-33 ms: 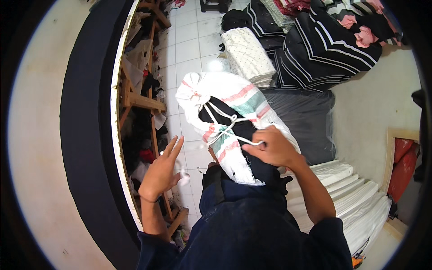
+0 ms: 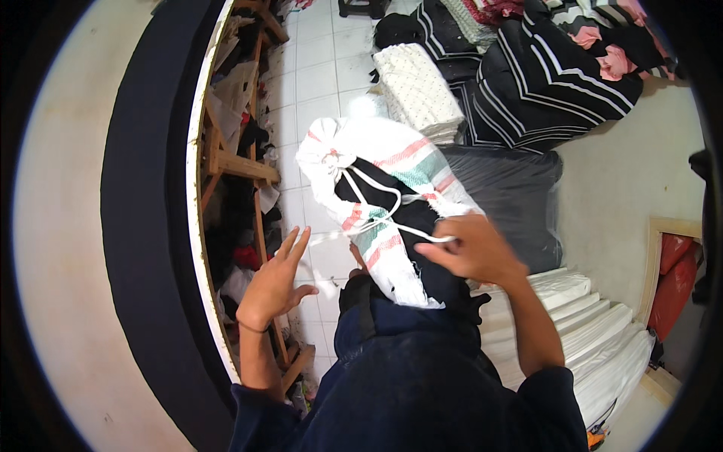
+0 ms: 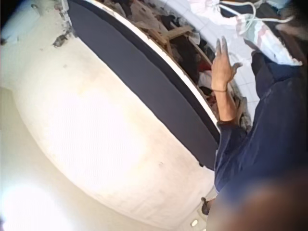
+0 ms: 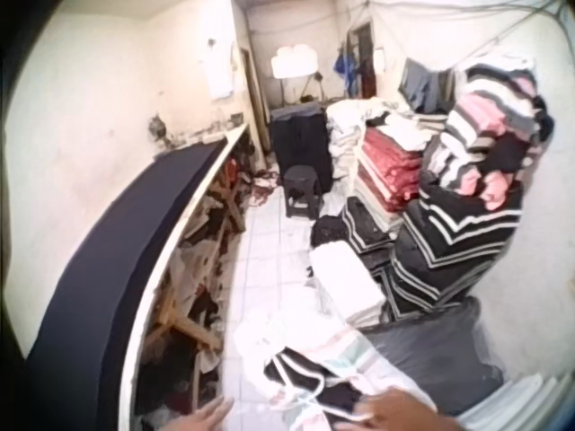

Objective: The person unties a large white sack filled with black garments. They remove a black t-shirt, unfold it, and place it on a nearby table. The person then moves the sack to a different location.

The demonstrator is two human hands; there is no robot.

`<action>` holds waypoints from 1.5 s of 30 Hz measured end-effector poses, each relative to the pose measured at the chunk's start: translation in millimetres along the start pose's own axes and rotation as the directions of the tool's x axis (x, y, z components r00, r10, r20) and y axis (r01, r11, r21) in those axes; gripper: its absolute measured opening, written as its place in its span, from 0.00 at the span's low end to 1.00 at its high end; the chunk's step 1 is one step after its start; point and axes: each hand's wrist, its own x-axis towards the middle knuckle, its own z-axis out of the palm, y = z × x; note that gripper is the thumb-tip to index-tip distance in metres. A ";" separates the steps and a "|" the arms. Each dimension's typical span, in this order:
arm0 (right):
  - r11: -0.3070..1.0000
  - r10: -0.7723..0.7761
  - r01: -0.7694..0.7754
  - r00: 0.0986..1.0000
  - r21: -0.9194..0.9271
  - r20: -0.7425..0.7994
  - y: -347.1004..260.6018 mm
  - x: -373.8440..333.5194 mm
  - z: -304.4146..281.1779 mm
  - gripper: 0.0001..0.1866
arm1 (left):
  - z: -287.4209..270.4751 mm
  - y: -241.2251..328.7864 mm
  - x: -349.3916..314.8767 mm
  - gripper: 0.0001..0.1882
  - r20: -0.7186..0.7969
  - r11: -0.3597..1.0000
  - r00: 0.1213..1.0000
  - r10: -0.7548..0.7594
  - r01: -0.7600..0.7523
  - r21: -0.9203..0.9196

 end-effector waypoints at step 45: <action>0.889 0.229 -0.170 0.969 0.426 -0.092 -35.1 80.6 86.4 0.17 | -58.8 -93.1 -18.1 0.21 -0.832 0.922 0.476 -0.284 0.373 -0.102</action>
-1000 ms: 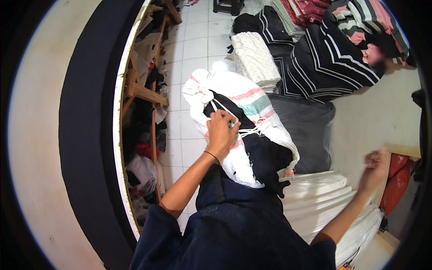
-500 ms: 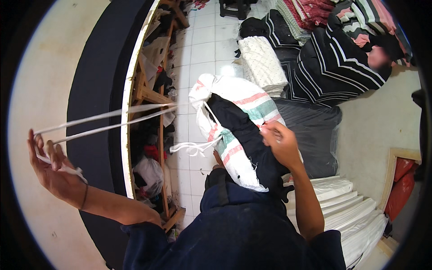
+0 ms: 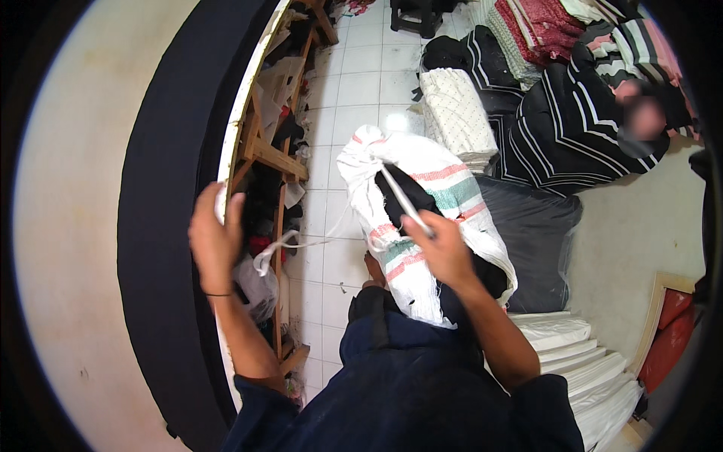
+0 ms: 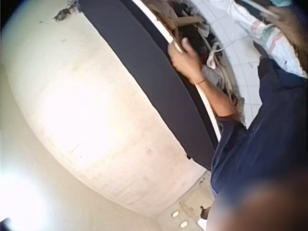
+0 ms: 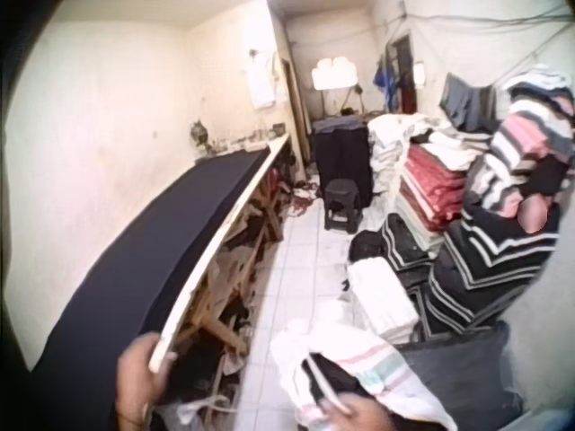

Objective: The person unties a large white sack filled with black garments. They remove a black t-shirt, unfold it, and place it on a nearby table. The person then moves the sack to a different location.

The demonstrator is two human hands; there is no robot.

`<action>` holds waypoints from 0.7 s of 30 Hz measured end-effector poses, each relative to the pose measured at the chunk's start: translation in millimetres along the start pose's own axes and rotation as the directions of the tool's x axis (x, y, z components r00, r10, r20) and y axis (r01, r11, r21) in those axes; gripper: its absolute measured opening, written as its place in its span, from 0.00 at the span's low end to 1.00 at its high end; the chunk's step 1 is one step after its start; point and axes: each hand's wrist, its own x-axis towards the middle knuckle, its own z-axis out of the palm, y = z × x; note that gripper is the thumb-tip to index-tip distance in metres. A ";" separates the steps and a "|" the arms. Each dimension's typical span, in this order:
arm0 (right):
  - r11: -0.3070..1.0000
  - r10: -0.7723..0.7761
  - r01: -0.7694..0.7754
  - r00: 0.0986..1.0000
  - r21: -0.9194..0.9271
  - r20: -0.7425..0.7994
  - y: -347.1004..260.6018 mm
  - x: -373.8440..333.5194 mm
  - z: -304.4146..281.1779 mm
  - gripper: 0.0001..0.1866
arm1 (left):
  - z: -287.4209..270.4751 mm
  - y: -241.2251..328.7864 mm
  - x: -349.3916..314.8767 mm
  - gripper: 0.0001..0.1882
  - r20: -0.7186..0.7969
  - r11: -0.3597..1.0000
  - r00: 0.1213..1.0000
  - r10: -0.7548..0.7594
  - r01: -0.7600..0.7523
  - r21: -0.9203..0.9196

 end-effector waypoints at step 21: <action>0.942 -0.326 0.127 0.572 0.311 0.753 -87.7 -119.2 -131.7 0.08 | 234.6 116.0 -2.7 0.10 0.131 0.907 0.941 0.312 -0.254 -0.336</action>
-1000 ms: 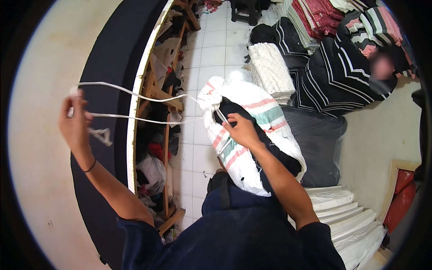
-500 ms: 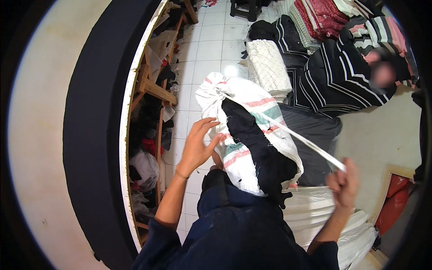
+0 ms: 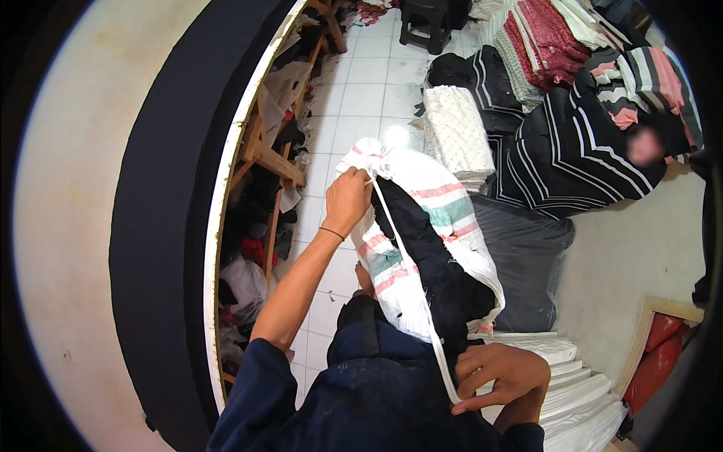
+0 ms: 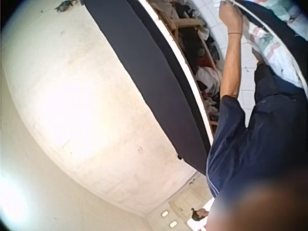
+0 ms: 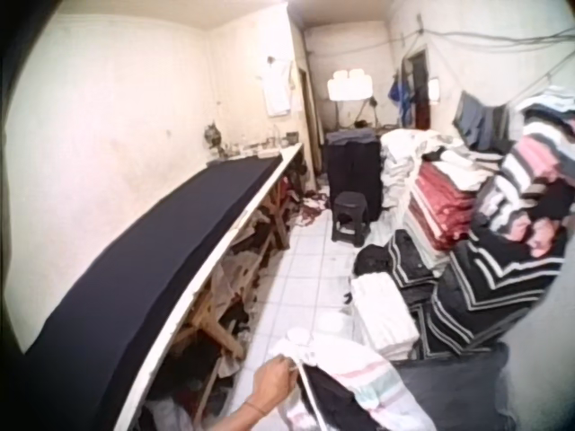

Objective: The person unties a large white sack filled with black garments. They remove a black t-shirt, unfold it, and place it on a nearby table. The person then moves the sack to a different location.

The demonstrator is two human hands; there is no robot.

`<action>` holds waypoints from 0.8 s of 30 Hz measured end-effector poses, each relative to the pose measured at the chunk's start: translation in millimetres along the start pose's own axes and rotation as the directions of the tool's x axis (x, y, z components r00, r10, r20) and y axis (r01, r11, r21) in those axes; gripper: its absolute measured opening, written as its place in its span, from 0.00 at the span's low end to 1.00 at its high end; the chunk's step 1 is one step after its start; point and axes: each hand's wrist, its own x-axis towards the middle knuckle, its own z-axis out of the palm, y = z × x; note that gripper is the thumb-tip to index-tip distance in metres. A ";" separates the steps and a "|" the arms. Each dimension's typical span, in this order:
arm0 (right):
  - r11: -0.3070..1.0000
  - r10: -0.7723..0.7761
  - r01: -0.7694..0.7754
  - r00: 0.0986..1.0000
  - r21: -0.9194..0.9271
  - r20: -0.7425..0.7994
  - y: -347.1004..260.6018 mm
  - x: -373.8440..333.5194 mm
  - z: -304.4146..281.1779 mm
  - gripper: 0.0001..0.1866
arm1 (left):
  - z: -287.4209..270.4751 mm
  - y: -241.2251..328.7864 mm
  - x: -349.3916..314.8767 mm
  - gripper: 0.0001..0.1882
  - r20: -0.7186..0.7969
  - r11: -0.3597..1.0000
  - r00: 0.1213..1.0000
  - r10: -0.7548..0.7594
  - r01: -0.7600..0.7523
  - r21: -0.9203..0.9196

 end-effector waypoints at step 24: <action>0.739 -0.192 0.652 -0.035 -0.168 -0.981 -19.0 -34.2 -25.4 0.20 | -27.1 -58.9 12.8 0.11 0.142 0.730 0.920 -0.366 0.379 -0.569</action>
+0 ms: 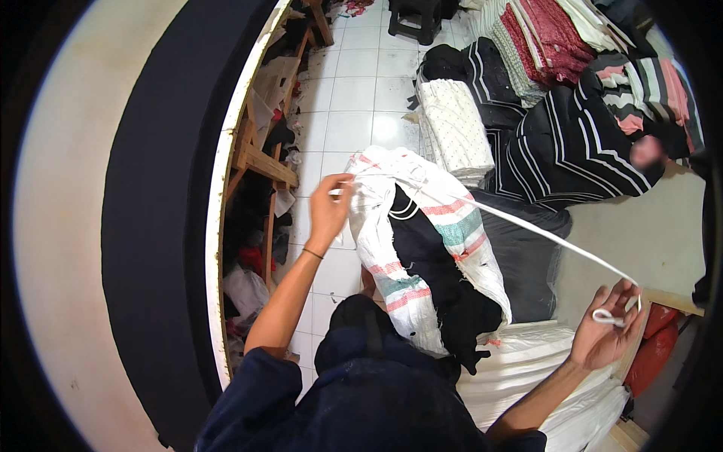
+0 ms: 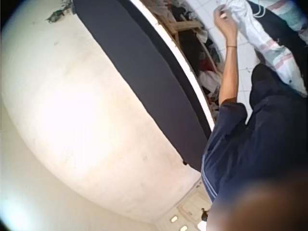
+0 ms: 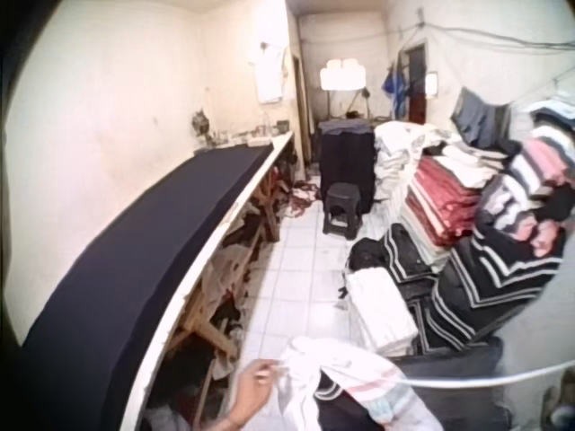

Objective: The person unties a large white sack filled with black garments. They remove a black t-shirt, unfold it, and place it on a nearby table. The person then moves the sack to a different location.

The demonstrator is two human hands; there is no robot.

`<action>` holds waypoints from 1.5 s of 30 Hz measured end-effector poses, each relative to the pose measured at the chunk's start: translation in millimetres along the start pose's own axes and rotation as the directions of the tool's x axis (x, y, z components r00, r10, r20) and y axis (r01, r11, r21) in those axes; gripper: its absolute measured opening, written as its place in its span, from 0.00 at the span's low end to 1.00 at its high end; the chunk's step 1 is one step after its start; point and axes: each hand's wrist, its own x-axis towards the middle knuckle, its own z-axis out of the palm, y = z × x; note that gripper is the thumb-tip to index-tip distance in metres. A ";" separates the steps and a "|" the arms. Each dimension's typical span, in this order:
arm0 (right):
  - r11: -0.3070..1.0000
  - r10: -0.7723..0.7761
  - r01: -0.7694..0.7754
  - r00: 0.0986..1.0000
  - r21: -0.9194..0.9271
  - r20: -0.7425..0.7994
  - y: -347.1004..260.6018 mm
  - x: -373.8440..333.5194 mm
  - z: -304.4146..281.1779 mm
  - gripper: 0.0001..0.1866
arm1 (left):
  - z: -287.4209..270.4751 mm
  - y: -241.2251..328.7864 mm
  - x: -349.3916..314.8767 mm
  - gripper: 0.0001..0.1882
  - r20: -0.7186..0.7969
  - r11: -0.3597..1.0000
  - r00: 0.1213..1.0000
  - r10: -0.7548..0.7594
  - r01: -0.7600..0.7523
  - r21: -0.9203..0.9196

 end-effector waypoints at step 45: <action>0.938 -0.249 0.203 0.959 -0.281 -0.139 25.6 -61.3 88.4 0.13 | 69.2 -33.0 -13.0 0.11 0.031 0.951 0.952 0.306 -0.304 -0.046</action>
